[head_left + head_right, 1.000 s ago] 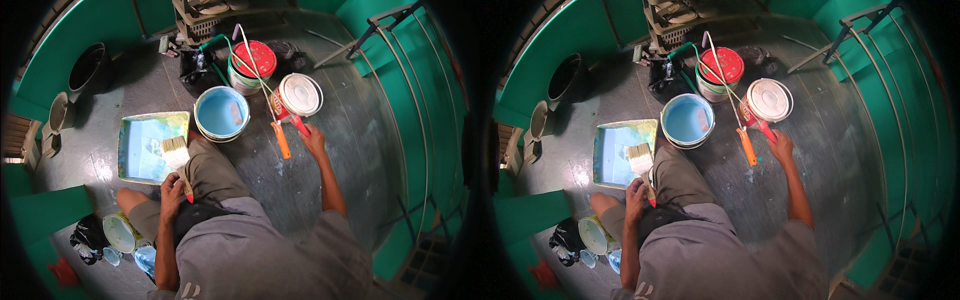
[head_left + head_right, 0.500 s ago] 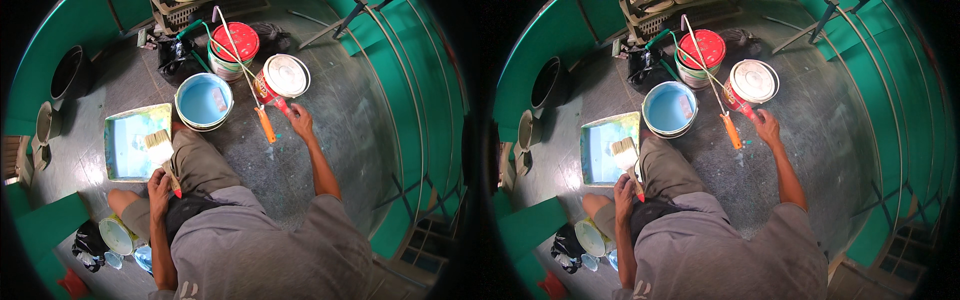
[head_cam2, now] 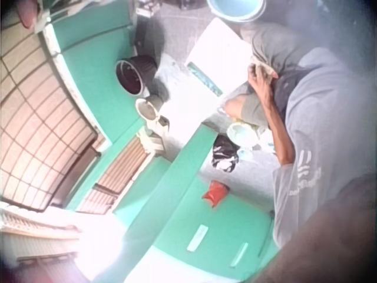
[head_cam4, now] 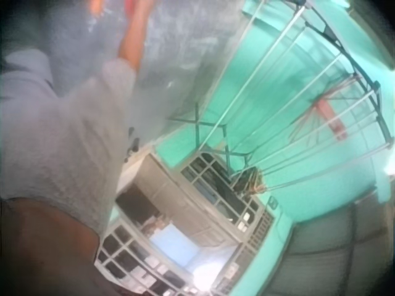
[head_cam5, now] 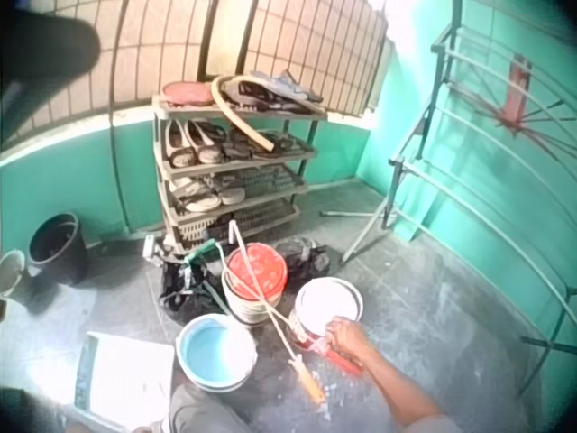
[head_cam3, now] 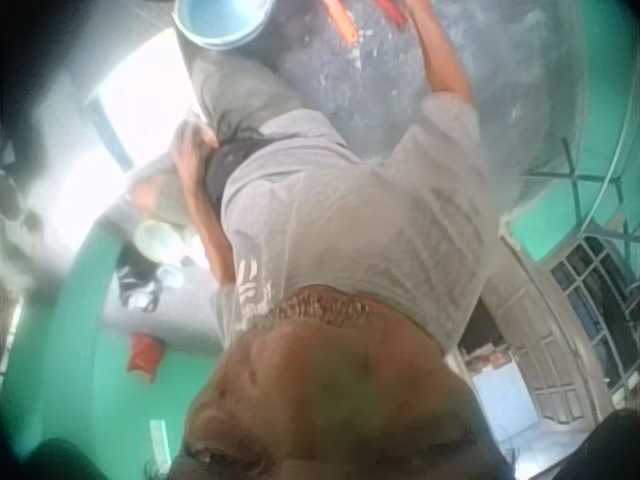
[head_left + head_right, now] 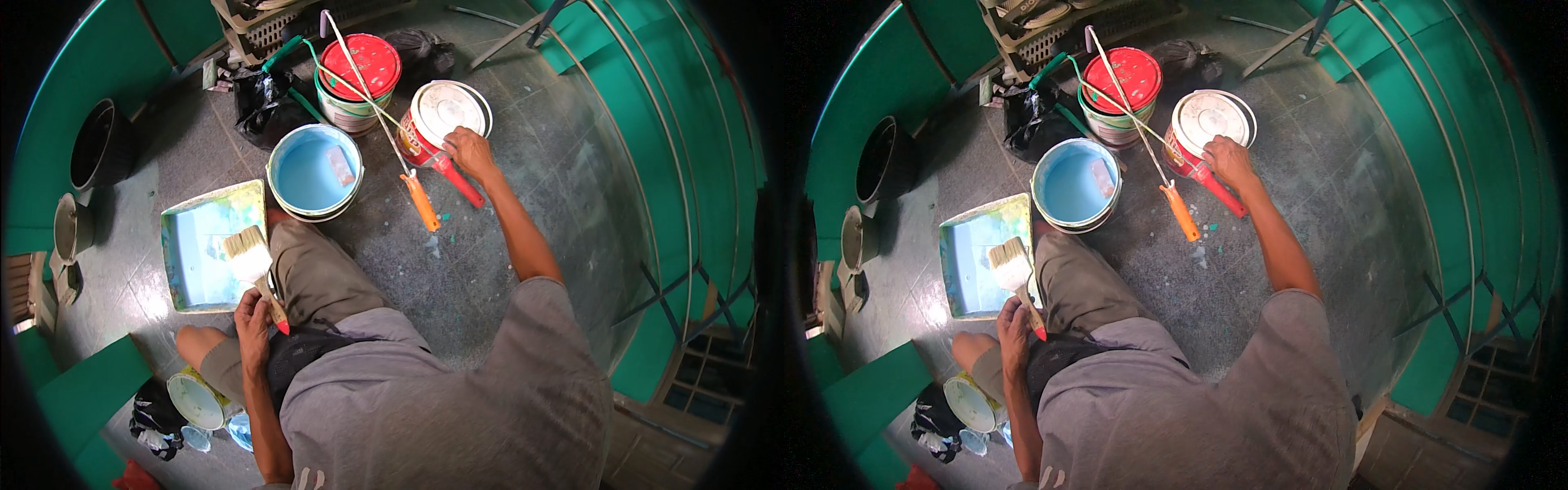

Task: The person sits on the floor and prepares paint for application. They pour paint from a bucket into a tray, use a putty knife to scrape and mix the paint, and then use a brush to stir the contents of a bucket.

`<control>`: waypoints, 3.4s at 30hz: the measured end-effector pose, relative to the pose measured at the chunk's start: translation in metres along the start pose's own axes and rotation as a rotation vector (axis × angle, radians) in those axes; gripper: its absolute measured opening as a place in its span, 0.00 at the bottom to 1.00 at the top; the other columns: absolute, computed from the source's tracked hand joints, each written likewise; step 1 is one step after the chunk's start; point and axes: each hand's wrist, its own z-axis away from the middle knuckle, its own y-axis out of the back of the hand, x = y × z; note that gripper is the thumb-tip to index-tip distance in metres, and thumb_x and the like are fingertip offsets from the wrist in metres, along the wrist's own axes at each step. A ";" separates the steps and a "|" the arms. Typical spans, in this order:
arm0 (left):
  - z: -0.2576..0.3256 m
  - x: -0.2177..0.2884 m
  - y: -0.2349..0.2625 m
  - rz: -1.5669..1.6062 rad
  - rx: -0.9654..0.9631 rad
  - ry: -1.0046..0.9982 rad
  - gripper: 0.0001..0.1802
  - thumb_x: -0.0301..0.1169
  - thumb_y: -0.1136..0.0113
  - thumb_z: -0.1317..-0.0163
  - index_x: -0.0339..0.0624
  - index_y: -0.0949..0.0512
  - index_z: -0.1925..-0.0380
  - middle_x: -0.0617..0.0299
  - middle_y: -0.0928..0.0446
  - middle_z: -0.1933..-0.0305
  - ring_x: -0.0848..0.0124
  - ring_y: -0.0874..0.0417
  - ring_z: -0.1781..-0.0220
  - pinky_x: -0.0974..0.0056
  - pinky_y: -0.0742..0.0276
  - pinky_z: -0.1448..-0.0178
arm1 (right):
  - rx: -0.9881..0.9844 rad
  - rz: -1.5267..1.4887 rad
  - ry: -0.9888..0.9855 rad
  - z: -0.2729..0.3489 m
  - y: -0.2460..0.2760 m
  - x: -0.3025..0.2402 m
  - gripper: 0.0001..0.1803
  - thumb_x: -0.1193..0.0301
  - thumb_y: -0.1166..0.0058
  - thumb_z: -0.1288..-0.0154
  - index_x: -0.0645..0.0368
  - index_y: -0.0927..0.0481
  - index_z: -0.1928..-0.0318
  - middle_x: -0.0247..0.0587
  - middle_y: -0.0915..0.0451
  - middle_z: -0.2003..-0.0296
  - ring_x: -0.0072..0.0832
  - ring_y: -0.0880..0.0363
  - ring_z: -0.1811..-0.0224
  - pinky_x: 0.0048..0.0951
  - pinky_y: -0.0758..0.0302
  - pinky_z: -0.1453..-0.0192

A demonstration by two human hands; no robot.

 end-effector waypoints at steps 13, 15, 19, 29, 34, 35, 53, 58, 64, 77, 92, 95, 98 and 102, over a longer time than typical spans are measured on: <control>-0.001 -0.003 0.007 -0.034 -0.047 -0.008 0.10 0.29 0.53 0.36 0.36 0.30 0.58 0.61 0.25 0.66 0.74 0.21 0.66 0.71 0.23 0.65 | -0.257 0.033 0.036 -0.018 0.006 0.014 0.07 0.71 0.50 0.44 0.63 0.26 0.70 0.48 0.27 0.69 0.45 0.25 0.62 0.42 0.29 0.57; -0.002 -0.004 0.008 -0.059 -0.048 0.001 0.10 0.29 0.53 0.36 0.35 0.30 0.58 0.61 0.25 0.66 0.74 0.21 0.67 0.70 0.23 0.65 | -0.211 0.027 0.049 -0.014 0.005 0.010 0.08 0.70 0.49 0.44 0.63 0.27 0.71 0.48 0.27 0.70 0.45 0.25 0.64 0.42 0.30 0.59; -0.003 -0.002 0.004 -0.036 -0.040 0.007 0.10 0.28 0.53 0.37 0.35 0.30 0.59 0.62 0.25 0.67 0.76 0.23 0.68 0.72 0.25 0.66 | -0.247 0.041 0.096 -0.017 0.007 0.011 0.08 0.69 0.49 0.44 0.63 0.27 0.70 0.48 0.26 0.69 0.45 0.26 0.63 0.41 0.29 0.57; -0.006 0.000 0.003 -0.041 -0.057 0.021 0.09 0.27 0.53 0.37 0.34 0.31 0.60 0.63 0.25 0.67 0.77 0.23 0.67 0.72 0.26 0.64 | -0.241 0.260 0.334 -0.020 0.003 0.021 0.11 0.69 0.53 0.42 0.65 0.31 0.66 0.51 0.28 0.70 0.44 0.26 0.64 0.41 0.29 0.58; -0.005 -0.001 0.001 -0.029 -0.060 0.018 0.09 0.28 0.53 0.37 0.35 0.31 0.60 0.62 0.25 0.67 0.76 0.22 0.67 0.72 0.26 0.63 | -0.201 0.360 0.336 -0.021 0.011 0.023 0.09 0.71 0.56 0.43 0.64 0.33 0.65 0.49 0.28 0.71 0.41 0.24 0.66 0.38 0.26 0.61; -0.006 -0.001 0.000 -0.025 -0.061 0.015 0.09 0.28 0.53 0.37 0.35 0.31 0.60 0.62 0.25 0.67 0.76 0.22 0.67 0.72 0.26 0.63 | -0.203 0.390 0.346 -0.020 0.013 0.025 0.09 0.72 0.56 0.43 0.64 0.33 0.64 0.49 0.28 0.71 0.41 0.24 0.65 0.38 0.26 0.61; -0.021 -0.002 0.012 -0.014 0.014 -0.008 0.09 0.25 0.52 0.38 0.32 0.30 0.59 0.60 0.26 0.63 0.75 0.22 0.64 0.71 0.25 0.60 | -0.261 0.579 0.328 -0.005 0.019 0.025 0.18 0.76 0.58 0.45 0.58 0.34 0.52 0.46 0.30 0.68 0.39 0.26 0.64 0.38 0.28 0.59; -0.046 0.017 0.007 -0.057 0.006 -0.099 0.09 0.26 0.52 0.38 0.35 0.30 0.59 0.62 0.28 0.63 0.75 0.24 0.63 0.69 0.24 0.60 | -0.196 0.550 0.401 -0.003 0.017 0.013 0.16 0.75 0.58 0.45 0.57 0.34 0.54 0.43 0.31 0.69 0.37 0.26 0.65 0.36 0.29 0.62; -0.080 0.036 -0.008 -0.060 -0.077 -0.102 0.10 0.28 0.52 0.38 0.34 0.31 0.58 0.62 0.28 0.64 0.75 0.24 0.62 0.67 0.23 0.60 | -0.240 0.457 0.374 0.017 0.017 0.012 0.15 0.74 0.56 0.45 0.56 0.33 0.55 0.42 0.30 0.70 0.36 0.26 0.66 0.37 0.29 0.63; -0.134 0.071 -0.068 -0.247 -0.184 -0.082 0.15 0.28 0.49 0.38 0.27 0.29 0.56 0.59 0.24 0.63 0.75 0.25 0.61 0.69 0.28 0.55 | -0.211 0.202 0.209 0.033 0.015 0.012 0.11 0.73 0.49 0.48 0.58 0.32 0.62 0.44 0.31 0.70 0.41 0.27 0.65 0.41 0.31 0.60; -0.245 0.093 -0.128 -0.410 -0.326 -0.124 0.19 0.28 0.48 0.40 0.26 0.29 0.51 0.54 0.24 0.59 0.67 0.22 0.58 0.65 0.26 0.51 | -0.104 0.141 0.151 0.030 0.013 0.012 0.07 0.74 0.48 0.48 0.59 0.30 0.68 0.43 0.31 0.71 0.38 0.28 0.67 0.38 0.29 0.61; -0.264 0.084 -0.145 -0.410 -0.341 -0.115 0.18 0.28 0.48 0.40 0.27 0.28 0.52 0.55 0.24 0.60 0.69 0.22 0.58 0.65 0.25 0.53 | -0.113 0.131 0.135 0.029 0.011 0.013 0.07 0.74 0.48 0.48 0.59 0.30 0.68 0.42 0.32 0.72 0.38 0.28 0.66 0.38 0.29 0.61; -0.288 0.065 -0.152 -0.501 -0.299 -0.154 0.18 0.29 0.45 0.44 0.29 0.26 0.55 0.53 0.22 0.63 0.69 0.21 0.62 0.66 0.24 0.57 | -0.112 0.128 0.130 0.030 0.009 0.015 0.06 0.74 0.49 0.48 0.59 0.30 0.69 0.42 0.32 0.72 0.38 0.28 0.65 0.38 0.29 0.60; -0.289 0.063 -0.164 -0.797 -0.137 -0.269 0.20 0.34 0.40 0.53 0.34 0.23 0.60 0.47 0.20 0.66 0.61 0.17 0.64 0.64 0.24 0.57 | -0.109 0.147 0.150 0.034 0.008 0.017 0.04 0.74 0.51 0.46 0.60 0.30 0.70 0.42 0.31 0.72 0.37 0.28 0.65 0.37 0.30 0.60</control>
